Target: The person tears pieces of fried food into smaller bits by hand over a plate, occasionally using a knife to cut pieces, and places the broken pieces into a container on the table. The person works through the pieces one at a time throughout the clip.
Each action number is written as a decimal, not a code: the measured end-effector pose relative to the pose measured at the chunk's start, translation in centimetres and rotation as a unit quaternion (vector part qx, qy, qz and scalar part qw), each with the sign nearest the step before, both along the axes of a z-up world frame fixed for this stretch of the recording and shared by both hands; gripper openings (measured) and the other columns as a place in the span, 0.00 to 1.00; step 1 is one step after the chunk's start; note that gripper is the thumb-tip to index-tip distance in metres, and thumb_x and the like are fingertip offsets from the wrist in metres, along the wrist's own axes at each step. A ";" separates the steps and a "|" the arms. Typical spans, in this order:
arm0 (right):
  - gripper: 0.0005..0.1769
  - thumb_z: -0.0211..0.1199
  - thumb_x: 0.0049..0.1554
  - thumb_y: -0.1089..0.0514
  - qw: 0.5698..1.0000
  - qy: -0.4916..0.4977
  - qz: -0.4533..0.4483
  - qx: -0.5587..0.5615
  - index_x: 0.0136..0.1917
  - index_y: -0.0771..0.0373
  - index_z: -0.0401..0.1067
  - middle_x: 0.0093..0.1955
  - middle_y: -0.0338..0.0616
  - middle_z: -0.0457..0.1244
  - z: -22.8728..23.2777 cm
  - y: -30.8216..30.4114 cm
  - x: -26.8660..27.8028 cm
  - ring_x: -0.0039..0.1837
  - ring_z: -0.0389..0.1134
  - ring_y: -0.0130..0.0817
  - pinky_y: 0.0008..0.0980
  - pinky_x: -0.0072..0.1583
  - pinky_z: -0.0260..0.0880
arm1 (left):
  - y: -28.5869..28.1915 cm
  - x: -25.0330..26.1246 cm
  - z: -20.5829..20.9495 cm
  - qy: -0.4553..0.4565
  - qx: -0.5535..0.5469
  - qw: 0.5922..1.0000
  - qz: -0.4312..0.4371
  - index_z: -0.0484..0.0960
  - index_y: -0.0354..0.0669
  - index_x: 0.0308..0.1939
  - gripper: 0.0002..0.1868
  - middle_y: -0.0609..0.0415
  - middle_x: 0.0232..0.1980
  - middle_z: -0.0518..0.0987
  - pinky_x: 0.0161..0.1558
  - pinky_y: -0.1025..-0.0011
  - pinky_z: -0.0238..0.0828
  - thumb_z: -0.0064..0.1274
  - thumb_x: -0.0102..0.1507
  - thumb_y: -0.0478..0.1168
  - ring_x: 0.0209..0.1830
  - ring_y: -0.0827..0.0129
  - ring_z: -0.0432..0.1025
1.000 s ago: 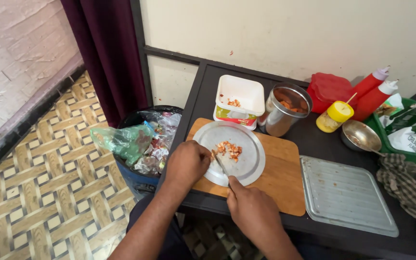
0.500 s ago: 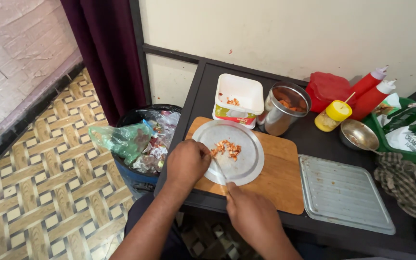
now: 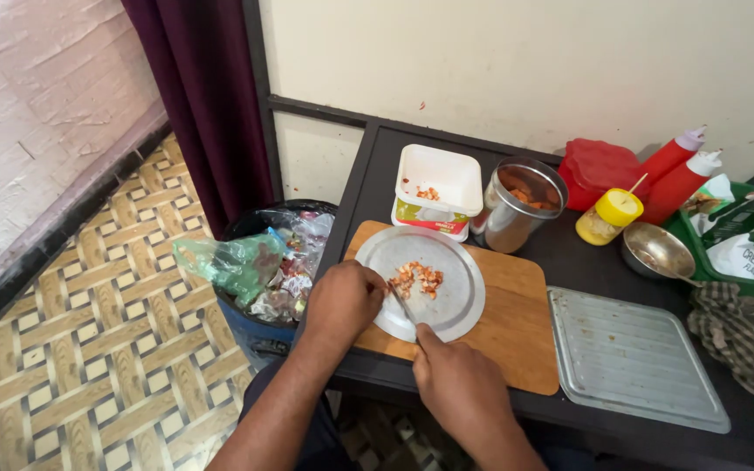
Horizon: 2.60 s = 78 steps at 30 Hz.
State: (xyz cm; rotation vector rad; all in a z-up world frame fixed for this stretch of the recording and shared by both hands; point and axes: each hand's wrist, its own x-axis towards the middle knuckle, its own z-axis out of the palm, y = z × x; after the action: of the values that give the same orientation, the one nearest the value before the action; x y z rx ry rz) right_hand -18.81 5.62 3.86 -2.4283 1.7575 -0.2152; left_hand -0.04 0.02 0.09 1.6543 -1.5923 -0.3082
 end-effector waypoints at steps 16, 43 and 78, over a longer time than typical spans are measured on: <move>0.25 0.57 0.57 0.52 0.999 0.005 0.043 0.018 0.66 0.59 0.72 0.37 0.54 0.70 0.1 1.3 -2.4 0.41 0.72 0.54 0.56 0.45 0.71 | 0.1 -1.3 0.9 -0.028 0.011 0.999 0.023 0.90 0.48 0.28 0.05 0.47 0.34 0.84 0.40 0.56 0.76 0.64 0.51 0.42 0.37 0.52 0.79; 0.22 0.60 0.58 0.45 0.996 0.035 -0.080 0.026 0.63 0.49 0.74 0.61 0.44 0.67 1.9 -6.8 -4.6 0.63 0.68 0.47 0.47 0.60 0.69 | -2.1 -0.1 -1.9 0.214 -0.113 0.969 -0.053 0.86 0.40 0.46 0.12 0.48 0.43 0.85 0.40 0.70 0.78 0.60 0.58 0.30 0.37 0.64 0.81; 0.19 0.59 0.55 0.64 0.954 -0.062 0.264 -0.130 0.61 0.60 0.74 0.64 0.47 0.66 -1.0 -9.3 -1.0 0.64 0.69 0.44 0.37 0.59 0.72 | -1.7 -1.1 -0.5 0.098 -0.082 0.992 0.006 0.85 0.44 0.41 0.07 0.51 0.44 0.83 0.46 0.59 0.74 0.56 0.59 0.34 0.46 0.55 0.77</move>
State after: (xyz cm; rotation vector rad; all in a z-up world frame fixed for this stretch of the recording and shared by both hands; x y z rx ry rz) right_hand -19.78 -3.67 2.84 -2.8846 1.0285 -0.5472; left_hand -1.10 -1.71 -0.42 1.4614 -1.4200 -0.3150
